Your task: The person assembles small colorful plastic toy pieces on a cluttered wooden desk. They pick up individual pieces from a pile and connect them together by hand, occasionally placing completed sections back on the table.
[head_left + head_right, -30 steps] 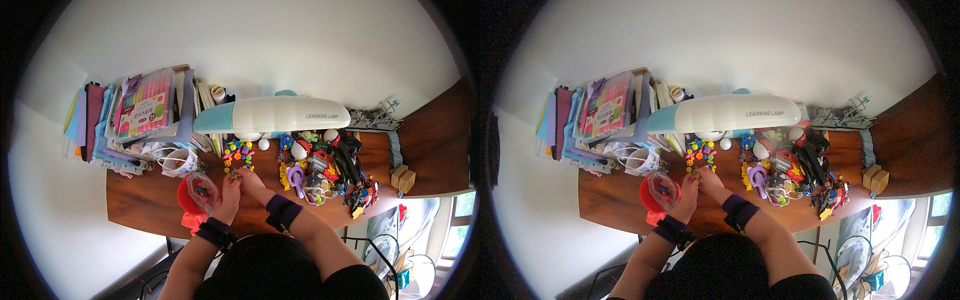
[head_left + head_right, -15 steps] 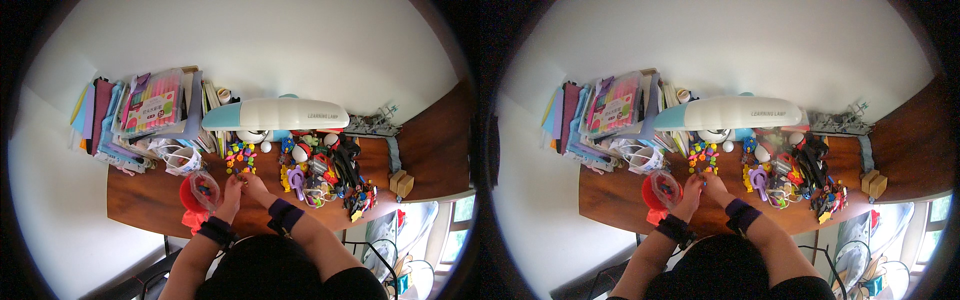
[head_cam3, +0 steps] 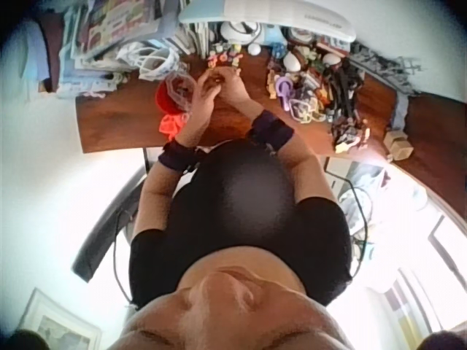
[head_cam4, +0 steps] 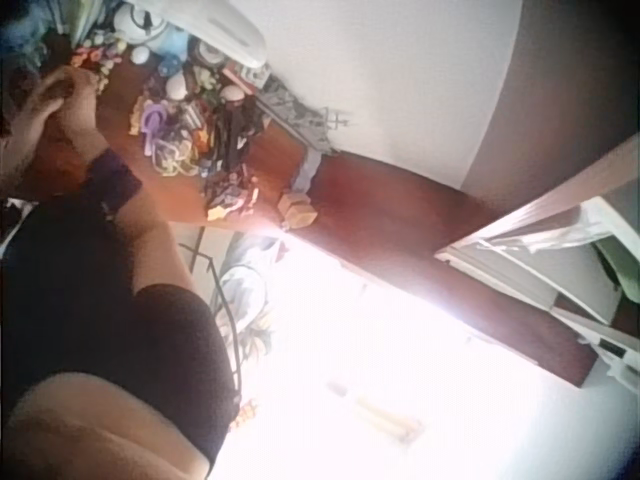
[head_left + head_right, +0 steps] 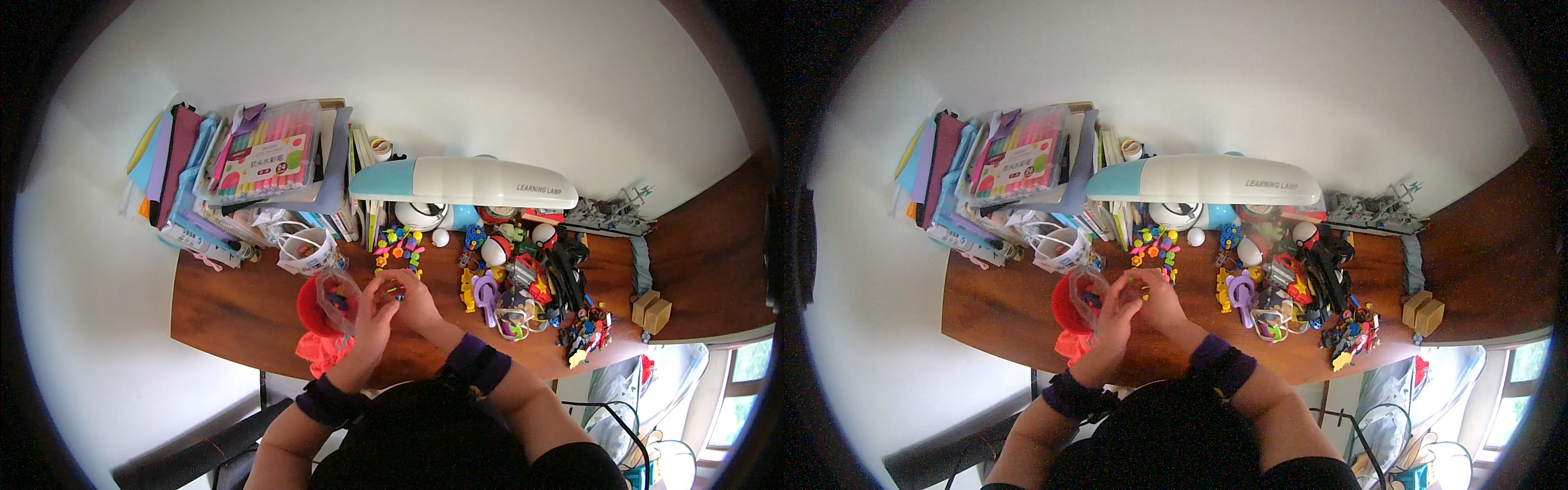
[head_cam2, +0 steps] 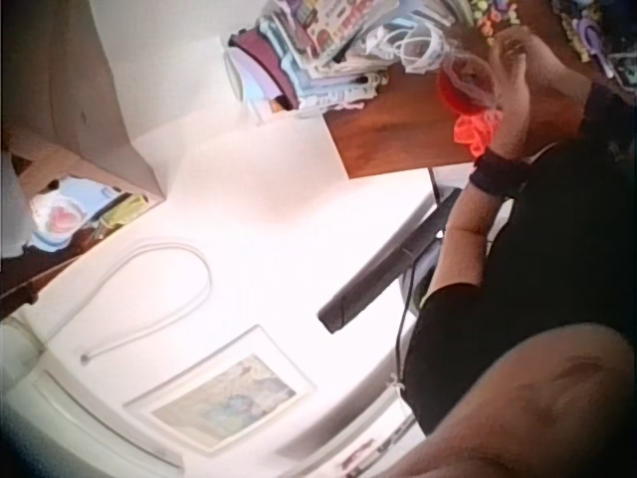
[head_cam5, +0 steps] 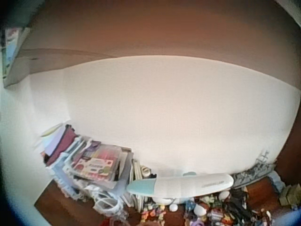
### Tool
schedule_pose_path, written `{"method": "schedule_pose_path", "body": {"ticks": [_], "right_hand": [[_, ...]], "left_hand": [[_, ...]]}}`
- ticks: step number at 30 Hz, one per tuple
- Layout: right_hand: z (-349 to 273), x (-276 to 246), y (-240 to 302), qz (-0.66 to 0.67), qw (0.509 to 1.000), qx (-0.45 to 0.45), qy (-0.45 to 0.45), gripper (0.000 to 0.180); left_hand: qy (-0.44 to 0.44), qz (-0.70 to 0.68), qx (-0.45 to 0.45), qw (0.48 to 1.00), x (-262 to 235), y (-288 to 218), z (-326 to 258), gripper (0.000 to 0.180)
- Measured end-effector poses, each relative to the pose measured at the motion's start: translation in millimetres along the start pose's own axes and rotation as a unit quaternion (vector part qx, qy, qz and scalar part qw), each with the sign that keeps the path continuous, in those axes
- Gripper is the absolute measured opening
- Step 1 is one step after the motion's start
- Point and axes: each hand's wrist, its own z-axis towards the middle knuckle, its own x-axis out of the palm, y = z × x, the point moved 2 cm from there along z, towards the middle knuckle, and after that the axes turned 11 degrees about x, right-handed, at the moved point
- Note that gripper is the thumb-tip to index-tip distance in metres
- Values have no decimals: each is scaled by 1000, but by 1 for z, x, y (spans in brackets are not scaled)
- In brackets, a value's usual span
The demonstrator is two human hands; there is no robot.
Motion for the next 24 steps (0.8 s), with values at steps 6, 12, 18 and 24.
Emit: {"method": "schedule_pose_path", "body": {"ticks": [6, 12, 18, 24], "right_hand": [[-6, 33, 14, 43, 994, -2, 98, 40], [-12, 44, 11, 25, 992, 13, 127, 37], [-16, 26, 2, 12, 996, 30, 87, 35], [-10, -16, -41, -21, 995, 99, -13, 32]], "left_hand": [[-32, -6, -27, 999, -41, -21, -22, 51], [-43, -58, -64, 995, -53, -30, -38, 50], [-6, 27, -16, 999, -48, -16, -38, 50], [66, 69, -37, 995, -18, -2, -27, 47]]}}
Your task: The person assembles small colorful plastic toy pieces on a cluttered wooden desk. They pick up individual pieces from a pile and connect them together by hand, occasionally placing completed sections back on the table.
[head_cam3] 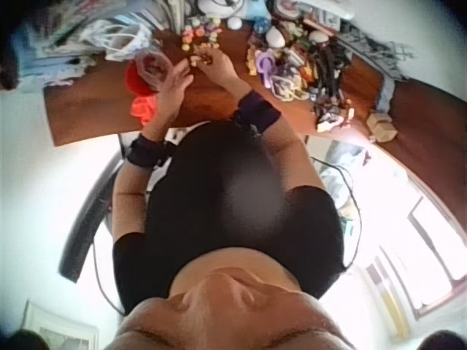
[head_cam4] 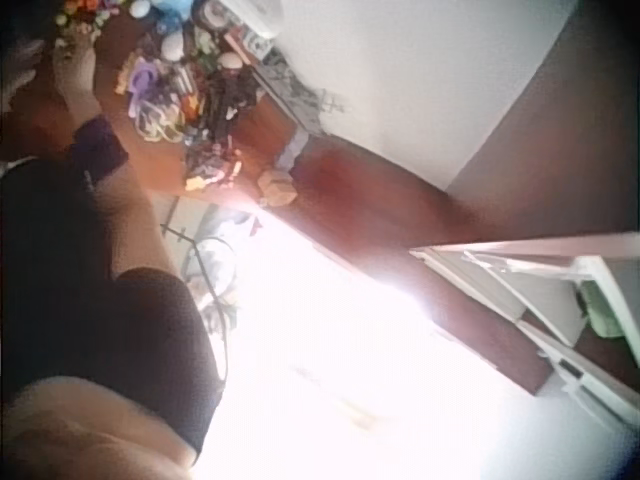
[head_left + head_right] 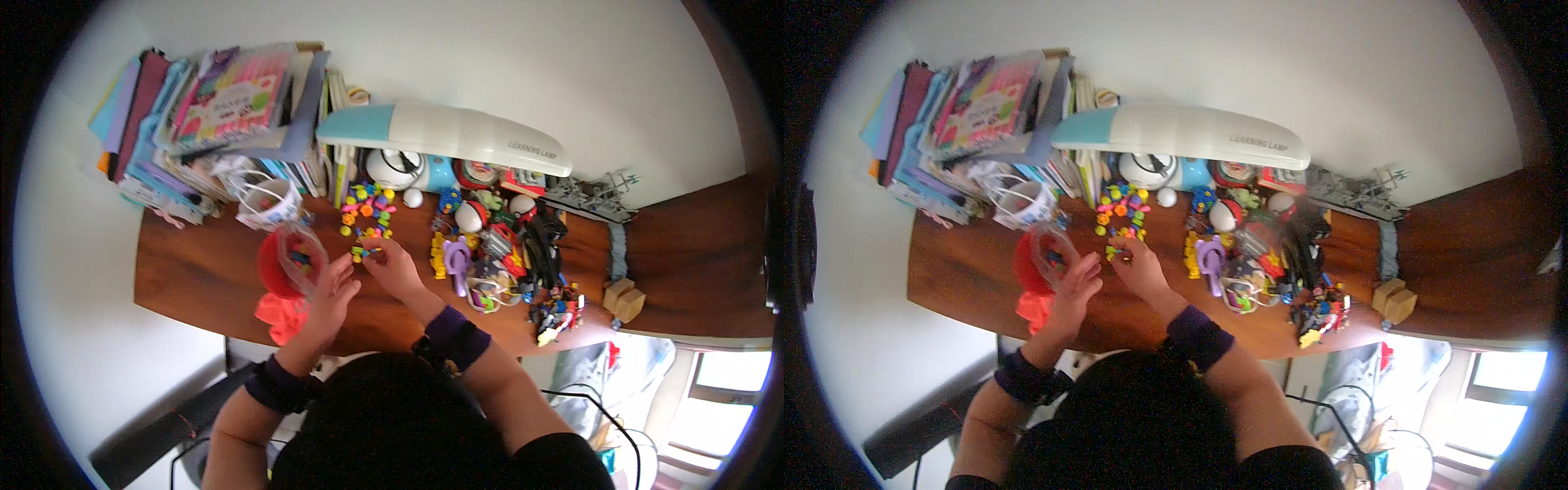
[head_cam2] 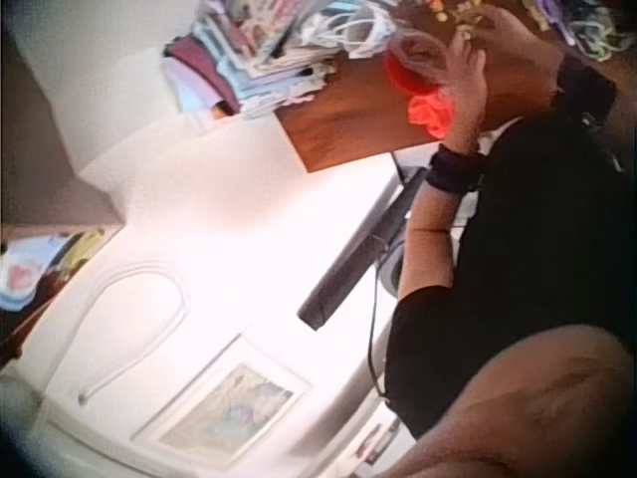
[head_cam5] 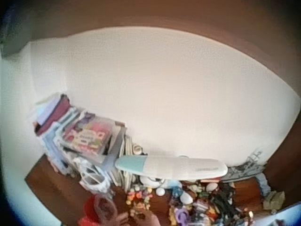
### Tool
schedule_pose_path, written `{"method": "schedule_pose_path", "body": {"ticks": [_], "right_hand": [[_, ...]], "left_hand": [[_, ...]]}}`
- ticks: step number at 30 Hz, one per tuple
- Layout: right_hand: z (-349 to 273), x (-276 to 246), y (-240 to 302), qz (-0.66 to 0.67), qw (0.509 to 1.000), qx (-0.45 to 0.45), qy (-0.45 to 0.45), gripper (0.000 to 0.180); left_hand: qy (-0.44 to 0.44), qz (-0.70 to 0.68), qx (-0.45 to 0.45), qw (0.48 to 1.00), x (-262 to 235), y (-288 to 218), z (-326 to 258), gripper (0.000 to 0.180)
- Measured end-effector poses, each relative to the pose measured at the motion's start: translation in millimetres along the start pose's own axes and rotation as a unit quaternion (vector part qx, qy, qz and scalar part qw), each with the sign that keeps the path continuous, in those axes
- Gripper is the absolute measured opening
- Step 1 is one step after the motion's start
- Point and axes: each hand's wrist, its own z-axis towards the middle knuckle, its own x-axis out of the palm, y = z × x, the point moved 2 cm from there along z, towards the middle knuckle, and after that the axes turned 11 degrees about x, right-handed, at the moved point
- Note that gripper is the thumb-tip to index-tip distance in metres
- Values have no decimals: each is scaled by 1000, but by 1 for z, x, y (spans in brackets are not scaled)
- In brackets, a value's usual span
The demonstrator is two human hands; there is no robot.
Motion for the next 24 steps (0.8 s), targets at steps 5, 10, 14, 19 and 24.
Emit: {"method": "schedule_pose_path", "body": {"ticks": [5, 10, 14, 19, 24], "right_hand": [[12, -19, -62, -70, 995, 67, -24, 36], [17, -17, -105, -66, 993, 96, -17, 38], [22, -15, -120, -60, 992, 109, -19, 38], [27, -14, -114, -85, 989, 120, -9, 38], [30, -11, -116, -88, 989, 123, -1, 36]], "left_hand": [[23, -55, -99, 993, 12, 84, 16, 52], [5, -32, -194, 980, 23, 116, 32, 60], [23, -18, -171, 985, 25, 128, 44, 62], [-4, -41, -204, 978, 34, 133, 48, 62], [-7, -92, -190, 977, 40, 127, 52, 57]]}}
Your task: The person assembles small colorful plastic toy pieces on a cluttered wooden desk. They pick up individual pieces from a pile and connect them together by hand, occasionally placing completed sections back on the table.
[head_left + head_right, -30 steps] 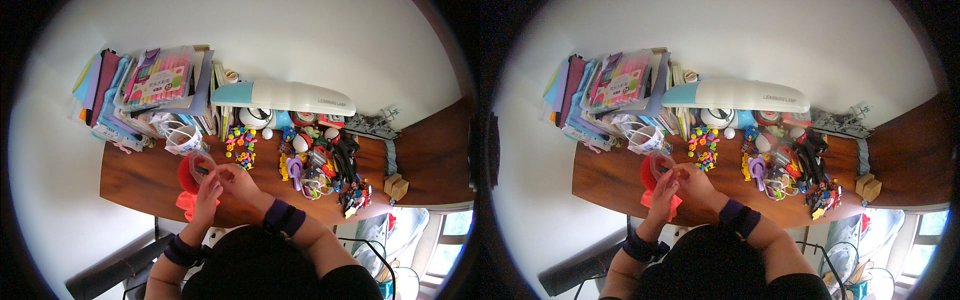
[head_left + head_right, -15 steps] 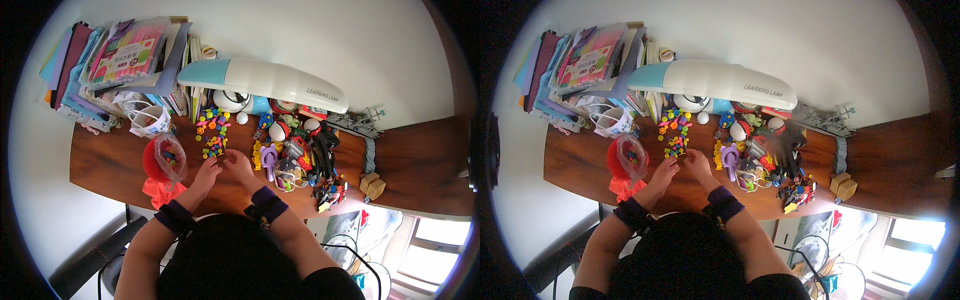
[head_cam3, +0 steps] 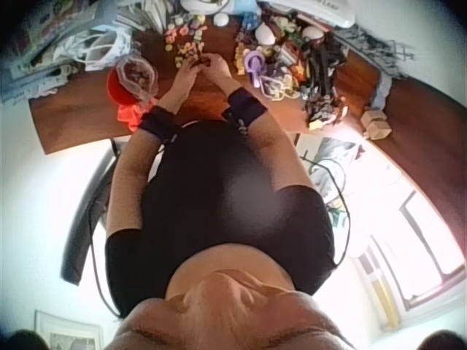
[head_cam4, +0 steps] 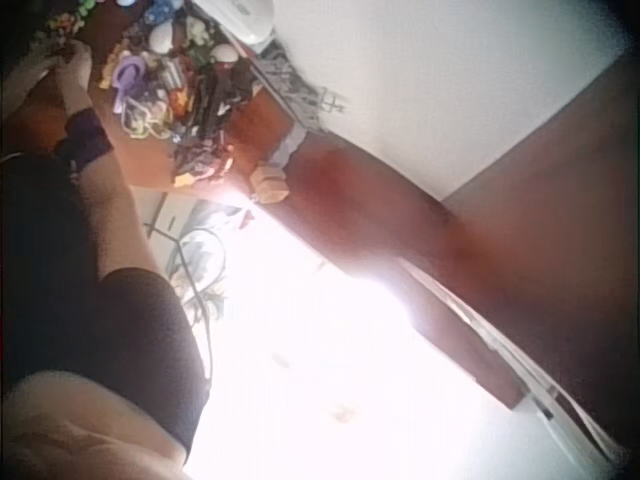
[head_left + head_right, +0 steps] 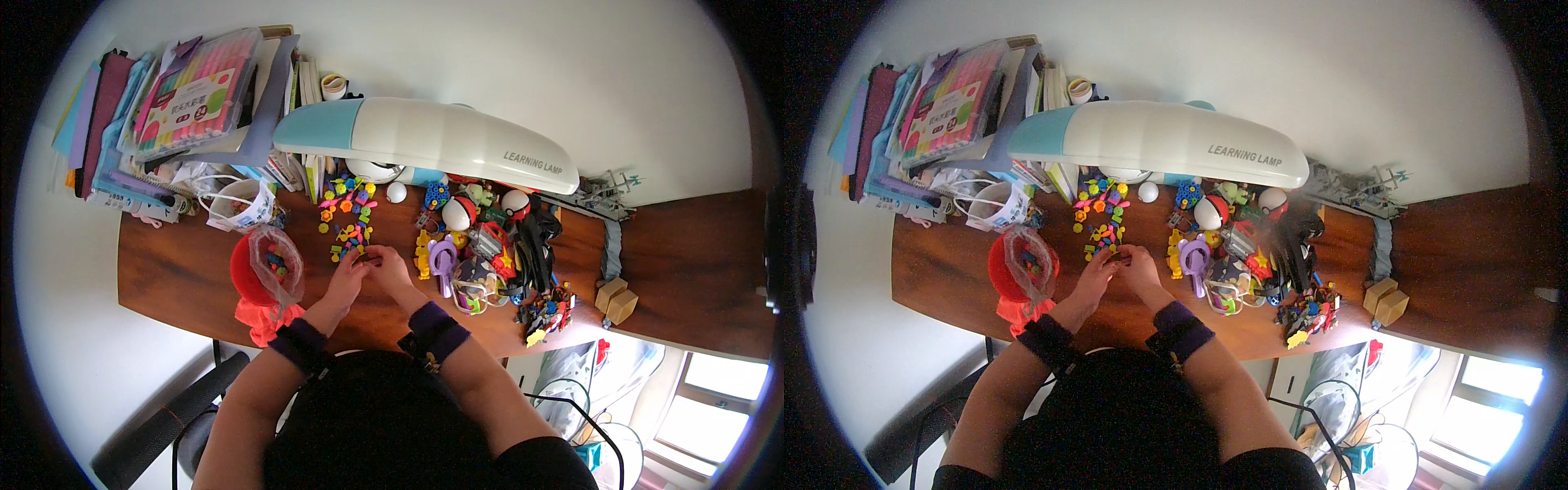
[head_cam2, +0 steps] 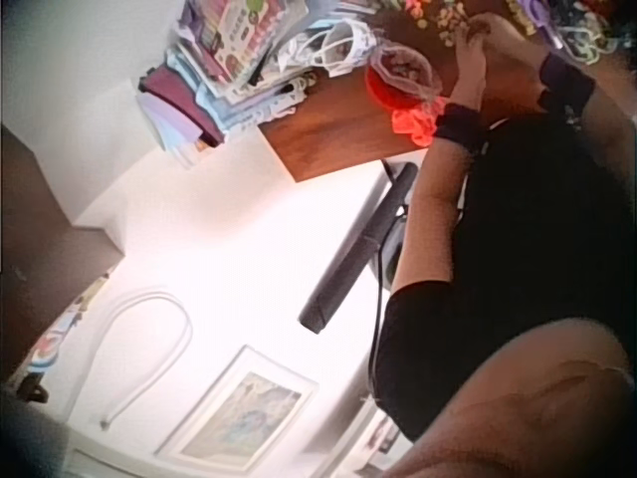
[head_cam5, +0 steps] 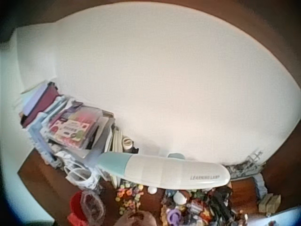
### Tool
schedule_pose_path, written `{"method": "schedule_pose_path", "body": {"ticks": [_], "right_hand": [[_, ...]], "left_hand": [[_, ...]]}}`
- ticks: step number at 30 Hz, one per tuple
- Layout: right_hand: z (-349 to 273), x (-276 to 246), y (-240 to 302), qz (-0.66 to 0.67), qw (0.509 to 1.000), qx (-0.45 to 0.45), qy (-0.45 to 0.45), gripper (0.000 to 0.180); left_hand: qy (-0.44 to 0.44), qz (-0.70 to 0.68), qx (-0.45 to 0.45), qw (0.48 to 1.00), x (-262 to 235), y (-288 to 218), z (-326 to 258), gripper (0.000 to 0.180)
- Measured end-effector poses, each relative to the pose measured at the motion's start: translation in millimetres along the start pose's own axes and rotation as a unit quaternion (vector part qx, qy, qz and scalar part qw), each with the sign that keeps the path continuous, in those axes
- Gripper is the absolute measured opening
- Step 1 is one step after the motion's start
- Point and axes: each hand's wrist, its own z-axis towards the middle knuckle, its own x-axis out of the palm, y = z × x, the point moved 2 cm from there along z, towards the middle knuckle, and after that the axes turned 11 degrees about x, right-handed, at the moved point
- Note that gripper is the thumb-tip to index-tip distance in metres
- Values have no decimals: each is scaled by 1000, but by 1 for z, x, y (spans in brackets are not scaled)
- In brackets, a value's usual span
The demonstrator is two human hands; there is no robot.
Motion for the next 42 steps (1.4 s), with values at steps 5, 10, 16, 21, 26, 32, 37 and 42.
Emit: {"method": "schedule_pose_path", "body": {"ticks": [5, 10, 16, 21, 26, 32, 37, 42], "right_hand": [[-3, 1, 5, -7, 1000, 8, -6, 33], [-6, 1, 5, 5, 1000, 15, 7, 32], [-17, 0, 11, 34, 999, 5, 15, 32], [-35, -12, 39, 35, 997, -61, -14, 34], [-48, -17, 77, 102, 989, -106, 10, 33], [-63, 0, 115, 139, 980, -133, 45, 31], [-79, 17, 147, 167, 963, -186, 103, 33], [-82, 40, 154, 150, 956, -203, 150, 30]], "left_hand": [[0, 6, 3, 1000, -11, 17, 12, 51], [-37, -19, 6, 999, -1, 2, 5, 47], [-3, 9, 2, 1000, -4, 2, 5, 43], [9, -14, 81, 997, 8, -16, -9, 45], [35, 4, 127, 991, 11, -54, -28, 48], [26, 43, 223, 973, -6, -102, -71, 54], [4, 49, 224, 973, -25, -130, -105, 54], [1, 36, 248, 968, -53, -119, -116, 54]]}}
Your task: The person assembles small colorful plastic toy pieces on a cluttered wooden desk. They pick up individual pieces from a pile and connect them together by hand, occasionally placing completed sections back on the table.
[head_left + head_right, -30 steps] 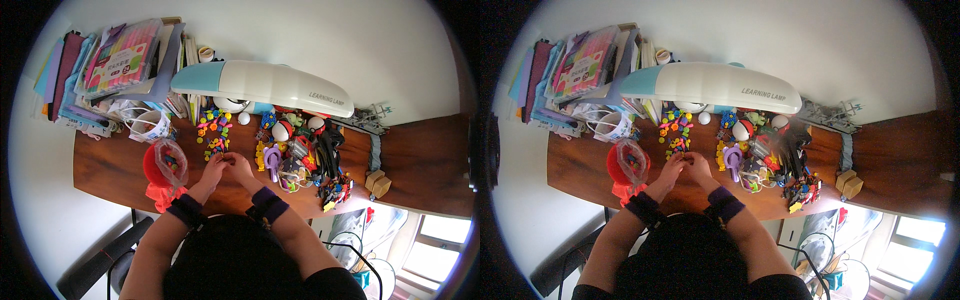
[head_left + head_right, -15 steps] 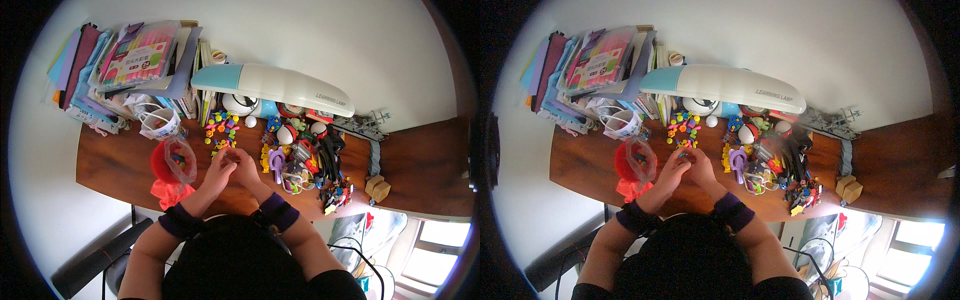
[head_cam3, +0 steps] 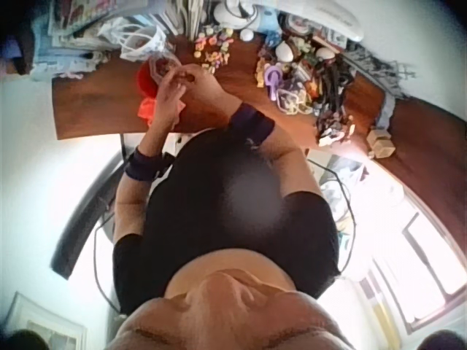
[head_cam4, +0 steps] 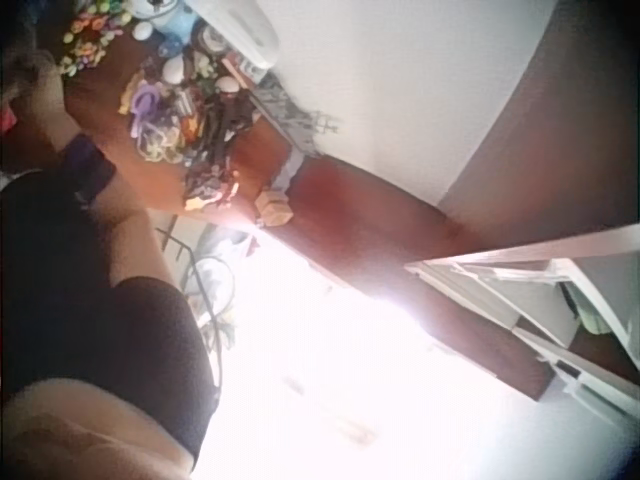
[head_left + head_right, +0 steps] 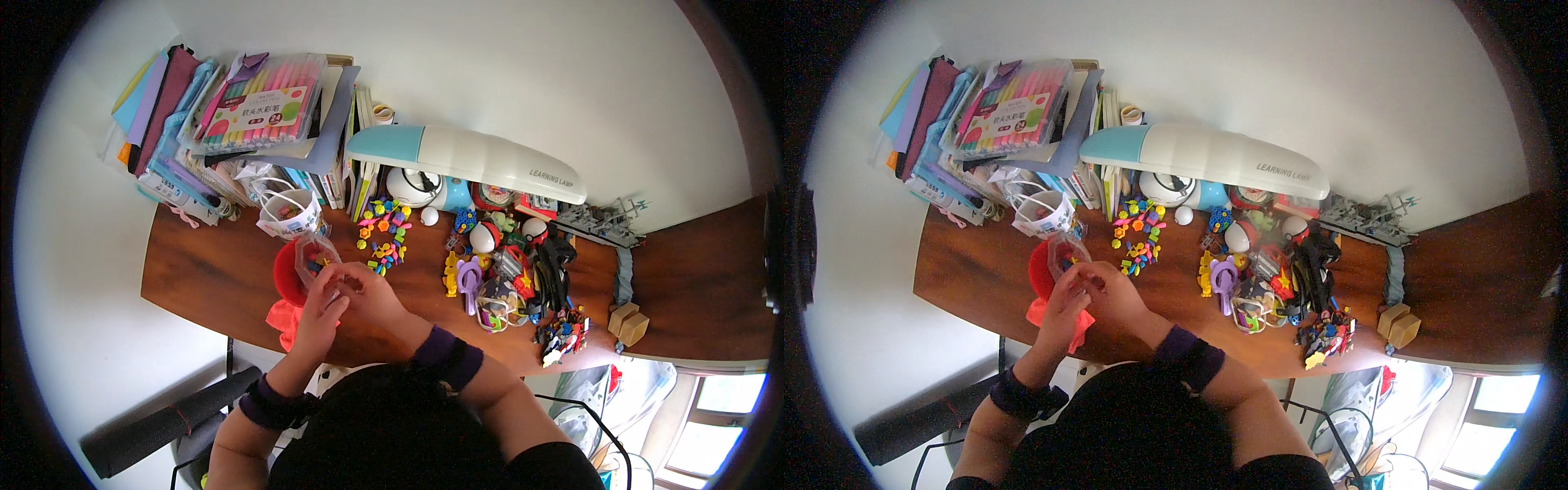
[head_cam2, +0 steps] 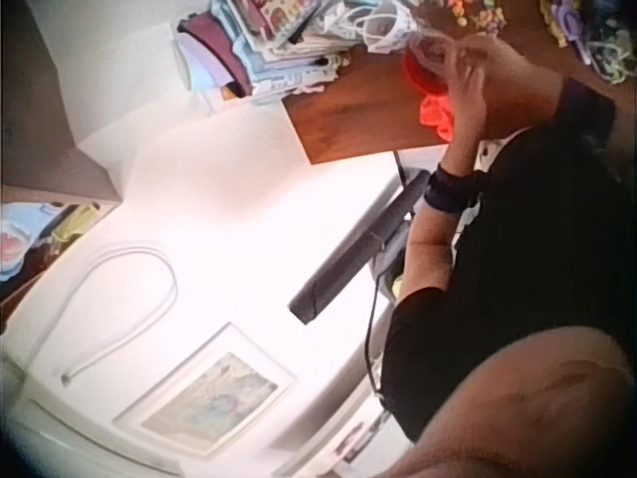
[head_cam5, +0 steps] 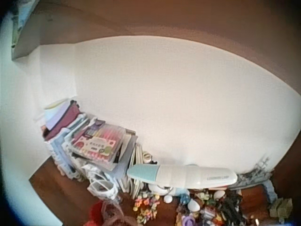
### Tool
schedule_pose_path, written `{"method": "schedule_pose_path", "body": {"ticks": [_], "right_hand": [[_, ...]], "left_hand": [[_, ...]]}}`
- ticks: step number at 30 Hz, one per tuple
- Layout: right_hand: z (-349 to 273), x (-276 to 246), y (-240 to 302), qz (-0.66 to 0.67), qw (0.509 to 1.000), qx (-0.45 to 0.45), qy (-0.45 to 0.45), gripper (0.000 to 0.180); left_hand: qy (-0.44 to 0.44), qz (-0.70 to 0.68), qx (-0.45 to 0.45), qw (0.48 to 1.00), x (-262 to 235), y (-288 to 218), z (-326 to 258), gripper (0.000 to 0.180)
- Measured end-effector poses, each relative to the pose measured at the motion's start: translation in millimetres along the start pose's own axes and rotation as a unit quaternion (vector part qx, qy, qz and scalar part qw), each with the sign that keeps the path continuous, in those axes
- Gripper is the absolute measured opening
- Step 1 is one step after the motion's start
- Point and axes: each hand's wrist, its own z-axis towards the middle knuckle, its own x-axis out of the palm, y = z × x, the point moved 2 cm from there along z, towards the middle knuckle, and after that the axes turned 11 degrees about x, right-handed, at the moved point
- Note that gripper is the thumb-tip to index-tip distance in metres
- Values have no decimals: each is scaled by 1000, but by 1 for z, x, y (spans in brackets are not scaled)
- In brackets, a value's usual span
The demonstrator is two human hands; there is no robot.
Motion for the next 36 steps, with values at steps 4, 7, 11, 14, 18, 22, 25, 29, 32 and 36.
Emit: {"method": "schedule_pose_path", "body": {"ticks": [4, 7, 11, 14, 18, 22, 25, 29, 32, 36], "right_hand": [[-1, 7, 7, -34, 999, -11, -2, 32], [-5, 1, 9, -52, 999, 4, 8, 32], [-6, -13, -13, -42, 999, 31, -2, 32], [-10, -25, -13, -30, 997, 71, -20, 32], [-11, -44, -32, -80, 989, 111, -53, 35], [-13, -70, -77, -138, 976, 142, -86, 38], [-17, -81, -112, -152, 968, 179, -88, 41], [-17, -85, -132, -138, 960, 232, -71, 43], [-13, -84, -135, -121, 963, 230, -68, 43], [-4, -79, -146, -104, 970, 213, -54, 43]], "left_hand": [[-79, -3, -27, 997, -4, -3, -4, 53], [-90, 2, -36, 995, -4, 1, -5, 52], [-44, 35, -6, 998, 4, 9, 1, 48], [-16, 34, -2, 999, 20, 7, 9, 45], [3, 24, 4, 1000, 30, 34, 15, 44], [7, 65, -43, 997, 37, 74, 22, 47], [-15, 67, -95, 993, 33, 115, 23, 47], [-26, 81, -149, 985, 27, 160, 27, 47], [-12, 80, -152, 985, 31, 163, 32, 45], [-25, 71, -143, 987, 28, 190, 32, 47]]}}
